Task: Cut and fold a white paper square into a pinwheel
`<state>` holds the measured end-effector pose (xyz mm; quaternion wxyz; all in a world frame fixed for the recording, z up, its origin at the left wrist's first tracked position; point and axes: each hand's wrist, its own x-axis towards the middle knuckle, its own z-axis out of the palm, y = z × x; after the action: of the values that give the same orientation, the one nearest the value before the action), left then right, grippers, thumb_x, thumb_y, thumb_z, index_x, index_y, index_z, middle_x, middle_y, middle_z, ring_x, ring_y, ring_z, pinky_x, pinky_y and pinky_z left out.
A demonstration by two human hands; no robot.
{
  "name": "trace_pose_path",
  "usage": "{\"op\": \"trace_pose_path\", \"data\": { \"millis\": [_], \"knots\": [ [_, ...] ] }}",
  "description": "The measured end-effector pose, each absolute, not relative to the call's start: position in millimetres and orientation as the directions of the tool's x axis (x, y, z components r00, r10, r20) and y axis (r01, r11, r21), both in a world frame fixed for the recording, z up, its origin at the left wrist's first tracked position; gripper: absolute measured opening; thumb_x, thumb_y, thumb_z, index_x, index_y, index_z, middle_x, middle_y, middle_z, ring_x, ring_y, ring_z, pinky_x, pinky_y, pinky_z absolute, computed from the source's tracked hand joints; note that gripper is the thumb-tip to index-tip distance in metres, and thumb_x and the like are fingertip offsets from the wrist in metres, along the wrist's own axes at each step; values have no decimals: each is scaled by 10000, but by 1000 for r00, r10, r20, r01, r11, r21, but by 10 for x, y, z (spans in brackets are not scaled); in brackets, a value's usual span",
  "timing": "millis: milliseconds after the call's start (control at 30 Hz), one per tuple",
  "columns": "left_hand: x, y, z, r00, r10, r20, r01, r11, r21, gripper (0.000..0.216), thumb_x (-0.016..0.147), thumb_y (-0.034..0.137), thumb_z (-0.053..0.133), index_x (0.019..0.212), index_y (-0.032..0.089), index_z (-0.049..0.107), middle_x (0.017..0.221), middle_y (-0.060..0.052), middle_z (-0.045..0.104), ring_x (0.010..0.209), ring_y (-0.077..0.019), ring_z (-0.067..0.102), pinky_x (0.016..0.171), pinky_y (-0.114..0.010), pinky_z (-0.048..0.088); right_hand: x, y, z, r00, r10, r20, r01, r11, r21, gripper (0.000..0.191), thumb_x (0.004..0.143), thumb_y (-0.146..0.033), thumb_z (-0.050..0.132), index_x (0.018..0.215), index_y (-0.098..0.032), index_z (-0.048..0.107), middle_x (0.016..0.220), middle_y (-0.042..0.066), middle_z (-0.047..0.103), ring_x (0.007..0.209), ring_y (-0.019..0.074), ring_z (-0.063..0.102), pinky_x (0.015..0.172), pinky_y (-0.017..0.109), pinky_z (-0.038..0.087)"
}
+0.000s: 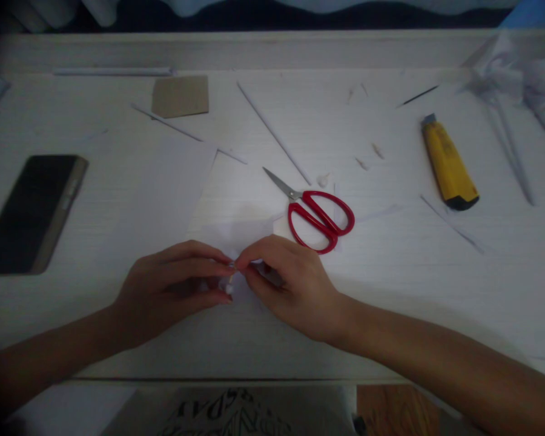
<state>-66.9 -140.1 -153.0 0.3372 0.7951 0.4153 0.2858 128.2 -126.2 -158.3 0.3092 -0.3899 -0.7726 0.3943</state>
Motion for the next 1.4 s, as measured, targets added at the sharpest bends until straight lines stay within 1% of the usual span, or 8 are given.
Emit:
{"op": "trace_pose_path", "data": {
  "millis": [167, 367, 533, 667, 833, 1033, 1167, 1400],
  "knots": [
    [-668, -1405, -1515, 494, 854, 165, 488, -429, 760, 215, 687, 214, 649, 896, 190, 605, 913, 6, 604, 616, -42, 574, 568, -126, 498, 1281, -1271, -1577, -500, 846, 188, 356, 398, -845, 133, 749, -84, 505, 813, -187, 558, 778, 11, 609, 689, 113, 563, 599, 238, 462],
    [-664, -1402, -1518, 505, 843, 187, 465, -448, 763, 212, 685, 222, 651, 884, 164, 606, 910, -12, 609, 627, -49, 582, 574, -131, 505, 1285, -1274, -1567, -517, 836, 183, 350, 402, -846, 130, 760, -95, 495, 823, -192, 553, 785, 20, 608, 711, 122, 562, 610, 252, 466],
    [-658, -1410, -1521, 495, 848, 187, 483, -448, 752, 219, 681, 252, 653, 880, 170, 605, 908, -12, 626, 629, -60, 590, 580, -148, 507, 1284, -1277, -1577, -517, 837, 180, 347, 398, -849, 141, 756, -88, 496, 826, -197, 551, 797, 20, 611, 725, 124, 565, 626, 255, 469],
    [-661, -1422, -1515, 504, 851, 149, 502, -429, 750, 195, 694, 241, 643, 875, 182, 604, 865, 8, 651, 630, -59, 600, 580, -138, 501, 1278, -1269, -1579, -512, 837, 193, 340, 404, -849, 140, 754, -79, 493, 822, -184, 555, 792, 23, 611, 727, 120, 565, 628, 250, 467],
    [-667, -1423, -1517, 516, 838, 177, 502, -463, 730, 189, 696, 254, 639, 872, 191, 611, 892, -4, 659, 674, -79, 614, 622, -157, 502, 1279, -1269, -1581, -512, 837, 193, 349, 408, -844, 126, 758, -90, 497, 819, -182, 557, 788, 23, 615, 712, 119, 570, 619, 248, 467],
    [-670, -1425, -1510, 516, 842, 158, 537, -462, 706, 189, 697, 269, 639, 866, 189, 613, 729, 24, 671, 543, -64, 595, 511, -132, 474, 1268, -1267, -1562, -500, 847, 183, 384, 405, -830, 138, 763, -103, 505, 844, -193, 572, 785, 19, 629, 695, 119, 576, 602, 244, 470],
    [-674, -1432, -1496, 536, 829, 159, 539, -481, 691, 132, 721, 251, 617, 839, 193, 619, 749, 25, 679, 582, -66, 611, 536, -128, 482, 1266, -1259, -1568, -504, 843, 185, 388, 413, -824, 155, 769, -108, 505, 877, -193, 577, 805, 20, 637, 706, 120, 581, 608, 248, 474],
    [-669, -1429, -1500, 542, 825, 159, 511, -474, 717, 124, 723, 233, 618, 839, 191, 607, 807, 23, 679, 643, -68, 620, 574, -128, 495, 1266, -1267, -1589, -505, 847, 164, 387, 392, -835, 154, 765, -114, 517, 880, -193, 583, 824, 18, 641, 714, 123, 584, 622, 249, 477]
  ]
}}
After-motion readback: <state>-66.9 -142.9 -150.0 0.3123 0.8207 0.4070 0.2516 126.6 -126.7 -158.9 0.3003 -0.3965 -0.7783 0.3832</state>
